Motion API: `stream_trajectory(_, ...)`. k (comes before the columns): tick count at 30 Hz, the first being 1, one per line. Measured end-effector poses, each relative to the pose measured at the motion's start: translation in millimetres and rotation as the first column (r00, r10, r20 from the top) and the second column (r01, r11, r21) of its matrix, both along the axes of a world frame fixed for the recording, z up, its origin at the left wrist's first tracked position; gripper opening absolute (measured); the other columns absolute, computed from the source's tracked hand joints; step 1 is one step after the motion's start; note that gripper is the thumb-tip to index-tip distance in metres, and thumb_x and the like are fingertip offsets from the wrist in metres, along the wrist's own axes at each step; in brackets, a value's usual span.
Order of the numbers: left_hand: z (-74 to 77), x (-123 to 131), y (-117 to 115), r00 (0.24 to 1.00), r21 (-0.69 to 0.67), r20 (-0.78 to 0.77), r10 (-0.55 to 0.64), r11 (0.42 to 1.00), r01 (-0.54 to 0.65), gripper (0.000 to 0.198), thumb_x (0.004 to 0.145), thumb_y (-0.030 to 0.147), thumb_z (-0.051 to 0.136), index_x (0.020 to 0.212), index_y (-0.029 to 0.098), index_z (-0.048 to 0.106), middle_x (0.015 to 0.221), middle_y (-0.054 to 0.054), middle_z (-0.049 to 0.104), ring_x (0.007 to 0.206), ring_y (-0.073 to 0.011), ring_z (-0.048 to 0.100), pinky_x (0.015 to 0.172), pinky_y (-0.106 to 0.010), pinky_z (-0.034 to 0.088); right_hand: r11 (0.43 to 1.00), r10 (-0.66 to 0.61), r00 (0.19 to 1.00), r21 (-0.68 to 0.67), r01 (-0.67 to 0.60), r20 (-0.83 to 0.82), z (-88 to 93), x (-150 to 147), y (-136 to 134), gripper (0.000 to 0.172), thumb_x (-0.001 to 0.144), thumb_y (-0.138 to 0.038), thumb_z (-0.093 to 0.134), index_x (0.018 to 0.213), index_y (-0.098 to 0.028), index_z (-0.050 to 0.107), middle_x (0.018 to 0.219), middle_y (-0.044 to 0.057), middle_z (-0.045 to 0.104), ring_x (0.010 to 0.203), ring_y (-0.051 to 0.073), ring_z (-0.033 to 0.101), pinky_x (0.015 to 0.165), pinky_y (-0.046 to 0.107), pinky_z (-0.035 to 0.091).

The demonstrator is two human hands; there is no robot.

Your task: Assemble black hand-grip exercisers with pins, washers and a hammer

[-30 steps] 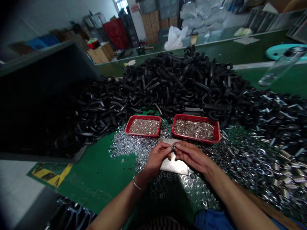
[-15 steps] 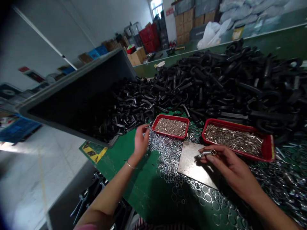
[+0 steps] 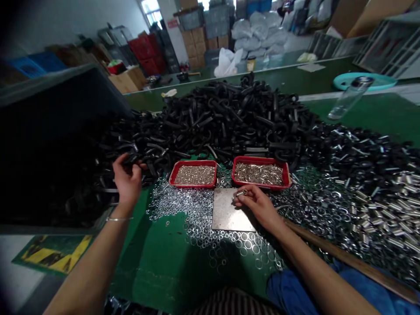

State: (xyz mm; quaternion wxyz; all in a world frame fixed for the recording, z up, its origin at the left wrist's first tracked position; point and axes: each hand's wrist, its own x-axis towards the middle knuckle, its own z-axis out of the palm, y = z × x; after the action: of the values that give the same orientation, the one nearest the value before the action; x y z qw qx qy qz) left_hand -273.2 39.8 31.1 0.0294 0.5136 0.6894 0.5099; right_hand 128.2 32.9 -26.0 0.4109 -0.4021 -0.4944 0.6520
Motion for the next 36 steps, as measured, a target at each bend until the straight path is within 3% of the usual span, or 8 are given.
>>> stream_trajectory(3,-9.9,90,-36,0.766,-0.142,0.5,-0.403,0.835,0.532,0.033,0.09,0.026,0.05,0.122,0.018,0.049,0.094,-0.006,0.066,0.076,-0.0165,0.065,0.078,-0.035,0.055,1.0,0.007,0.999,-0.023,-0.008,-0.045,-7.0,-2,-5,0.031,0.086,-0.042,0.071,0.105,-0.023,0.057,0.1,0.005,0.071,0.09,0.02,0.071,0.085,0.042,0.058)
stream_trajectory(5,-24.5,146,-55,0.56,-0.154,0.718,-0.414,0.69,0.707,0.03,0.089,0.024,0.05,0.118,0.019,0.048,0.088,-0.004,0.065,0.07,-0.0145,0.063,0.071,-0.032,0.053,0.999,0.018,0.999,-0.026,-0.019,-0.05,-7.8,-5,-9,0.03,0.086,-0.042,0.071,0.106,-0.024,0.056,0.099,0.005,0.072,0.09,0.02,0.072,0.085,0.042,0.058)
stream_trajectory(16,-53.5,227,-57,0.066,0.108,0.971,-0.228,0.674,0.731,0.03,0.08,0.026,0.059,0.106,0.021,0.046,0.078,0.002,0.058,0.058,-0.0092,0.052,0.057,-0.024,0.042,0.996,-0.011,1.0,0.088,0.008,0.026,7.4,-3,-21,0.024,0.087,-0.041,0.069,0.105,-0.026,0.062,0.104,0.003,0.068,0.093,0.02,0.067,0.092,0.039,0.052)
stream_trajectory(21,-50.9,246,-77,-0.11,0.182,0.975,-0.195,0.403,0.897,0.034,0.086,0.044,0.064,0.105,0.021,0.048,0.069,0.002,0.06,0.042,-0.0042,0.037,0.043,-0.018,0.029,0.979,0.151,0.987,0.127,-0.158,0.06,2.9,1,-14,0.019,0.088,-0.041,0.067,0.098,-0.025,0.067,0.108,0.003,0.064,0.1,0.019,0.061,0.091,0.034,0.049)
stream_trajectory(25,-50.0,242,-81,-0.035,0.132,0.963,-0.267,0.355,0.926,0.032,0.092,0.051,0.054,0.099,0.019,0.051,0.064,-0.001,0.065,0.034,-0.0034,0.029,0.035,-0.018,0.021,0.956,0.24,0.96,0.139,-0.26,0.144,6.8,8,-11,0.022,0.09,-0.042,0.063,0.101,-0.024,0.065,0.107,0.004,0.064,0.096,0.02,0.061,0.087,0.036,0.05)
stream_trajectory(28,-43.5,223,-70,0.158,0.094,0.931,-0.328,0.635,0.767,0.027,0.09,0.045,0.061,0.094,0.02,0.052,0.069,0.0,0.066,0.038,-0.0026,0.035,0.038,-0.018,0.027,0.867,0.163,0.882,0.363,-0.343,0.442,14.4,21,-25,0.02,0.092,-0.035,0.062,0.109,-0.024,0.064,0.105,0.006,0.064,0.099,0.023,0.058,0.09,0.04,0.047)
stream_trajectory(31,-35.9,203,-54,0.307,0.098,0.901,-0.307,0.833,0.545,0.027,0.09,0.045,0.061,0.09,0.02,0.051,0.078,-0.001,0.067,0.047,-0.003,0.044,0.048,-0.018,0.038,0.619,0.2,0.643,0.413,-0.668,0.74,11.6,32,-57,0.008,0.093,-0.022,0.059,0.098,-0.022,0.065,0.1,0.008,0.063,0.099,0.025,0.055,0.087,0.04,0.046)
stream_trajectory(36,-38.6,210,-46,0.379,0.021,0.867,-0.323,0.784,0.62,0.03,0.091,0.049,0.061,0.092,0.02,0.052,0.082,-0.002,0.07,0.051,-0.0051,0.049,0.05,-0.019,0.038,0.49,0.072,0.386,0.304,-0.817,0.92,-10.8,34,-96,0.01,0.092,-0.014,0.058,0.084,-0.02,0.062,0.093,0.008,0.062,0.09,0.024,0.056,0.077,0.037,0.047)
